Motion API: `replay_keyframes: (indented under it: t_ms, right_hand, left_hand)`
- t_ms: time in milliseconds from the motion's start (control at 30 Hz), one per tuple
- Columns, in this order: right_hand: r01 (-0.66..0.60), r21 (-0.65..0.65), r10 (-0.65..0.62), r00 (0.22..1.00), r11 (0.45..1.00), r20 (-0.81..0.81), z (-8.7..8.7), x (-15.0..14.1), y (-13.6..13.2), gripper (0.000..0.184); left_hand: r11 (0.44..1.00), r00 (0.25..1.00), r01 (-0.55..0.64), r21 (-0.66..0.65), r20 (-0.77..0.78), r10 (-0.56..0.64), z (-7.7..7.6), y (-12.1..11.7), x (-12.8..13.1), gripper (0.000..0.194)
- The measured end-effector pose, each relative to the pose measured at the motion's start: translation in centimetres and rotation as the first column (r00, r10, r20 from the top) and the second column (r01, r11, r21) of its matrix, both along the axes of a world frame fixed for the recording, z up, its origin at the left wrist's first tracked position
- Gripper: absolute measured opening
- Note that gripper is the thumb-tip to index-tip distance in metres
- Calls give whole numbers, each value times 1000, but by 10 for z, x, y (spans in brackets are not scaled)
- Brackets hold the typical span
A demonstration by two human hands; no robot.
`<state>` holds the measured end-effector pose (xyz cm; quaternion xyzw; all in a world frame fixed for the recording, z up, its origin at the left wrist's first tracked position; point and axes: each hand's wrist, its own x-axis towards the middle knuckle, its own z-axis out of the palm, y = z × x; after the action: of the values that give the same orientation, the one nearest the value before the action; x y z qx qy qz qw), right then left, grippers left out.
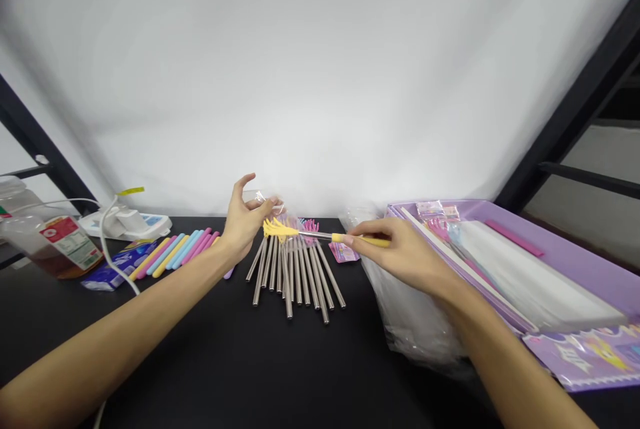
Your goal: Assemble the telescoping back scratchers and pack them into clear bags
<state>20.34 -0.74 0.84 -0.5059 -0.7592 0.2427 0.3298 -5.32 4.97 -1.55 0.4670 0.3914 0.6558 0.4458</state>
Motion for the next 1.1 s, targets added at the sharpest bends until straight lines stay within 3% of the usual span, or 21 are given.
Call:
replay_keyframes:
  t_ms: [133, 367, 733, 867, 967, 1100]
  right_hand:
    - [63, 8, -63, 994, 998, 85, 5, 20, 0, 39]
    - [24, -14, -21, 984, 1000, 176, 6, 33, 0, 39]
    - [105, 233, -151, 971, 967, 186, 1, 27, 5, 28]
    - [117, 266, -166, 971, 957, 172, 1, 28, 6, 27]
    - [148, 231, -180, 976, 962, 121, 0, 25, 6, 32]
    - [161, 138, -169, 984, 977, 50, -5, 12, 7, 39]
  left_hand:
    - [998, 995, -18, 60, -99, 24, -2, 2, -3, 71]
    - [985, 981, -75, 158, -168, 101, 3, -1, -4, 69]
    - [980, 983, -51, 192, -164, 83, -1, 1, -1, 67]
    - [986, 980, -76, 151, -170, 102, 3, 0, -2, 46]
    - [992, 985, -45, 119, -159, 63, 5, 0, -2, 25]
    - [993, 985, 63, 100, -164, -46, 1, -4, 6, 30]
